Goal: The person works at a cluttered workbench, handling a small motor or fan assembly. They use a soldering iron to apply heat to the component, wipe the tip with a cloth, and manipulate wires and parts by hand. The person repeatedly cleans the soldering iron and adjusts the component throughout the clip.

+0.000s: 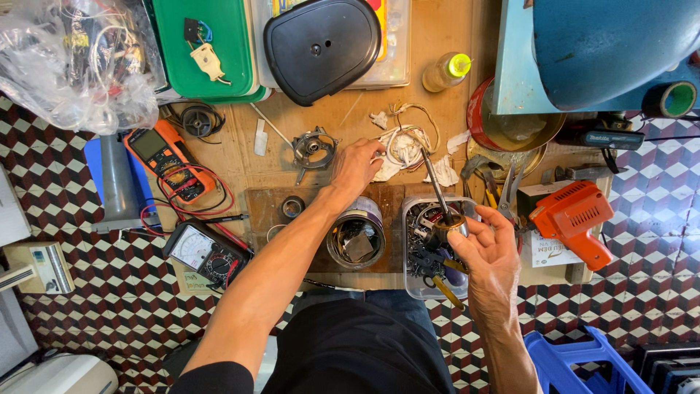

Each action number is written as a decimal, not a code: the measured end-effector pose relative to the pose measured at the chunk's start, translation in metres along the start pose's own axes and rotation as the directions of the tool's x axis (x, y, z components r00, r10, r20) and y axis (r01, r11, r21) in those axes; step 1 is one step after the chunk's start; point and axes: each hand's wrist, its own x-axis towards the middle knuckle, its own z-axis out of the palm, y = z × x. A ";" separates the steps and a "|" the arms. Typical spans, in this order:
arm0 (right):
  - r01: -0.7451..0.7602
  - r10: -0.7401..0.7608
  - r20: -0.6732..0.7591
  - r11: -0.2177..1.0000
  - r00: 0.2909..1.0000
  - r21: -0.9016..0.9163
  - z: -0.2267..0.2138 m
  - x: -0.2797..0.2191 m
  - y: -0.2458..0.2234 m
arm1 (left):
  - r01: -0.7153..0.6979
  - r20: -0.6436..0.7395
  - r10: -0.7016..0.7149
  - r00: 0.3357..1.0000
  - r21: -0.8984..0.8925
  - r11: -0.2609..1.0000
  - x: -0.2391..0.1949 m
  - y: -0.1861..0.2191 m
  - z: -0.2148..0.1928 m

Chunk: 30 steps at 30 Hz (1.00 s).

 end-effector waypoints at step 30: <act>-0.004 0.004 0.001 0.999 1.000 0.042 -0.001 0.003 -0.001 | 0.253 0.047 -0.264 0.963 -0.492 0.833 0.013 -0.028 0.017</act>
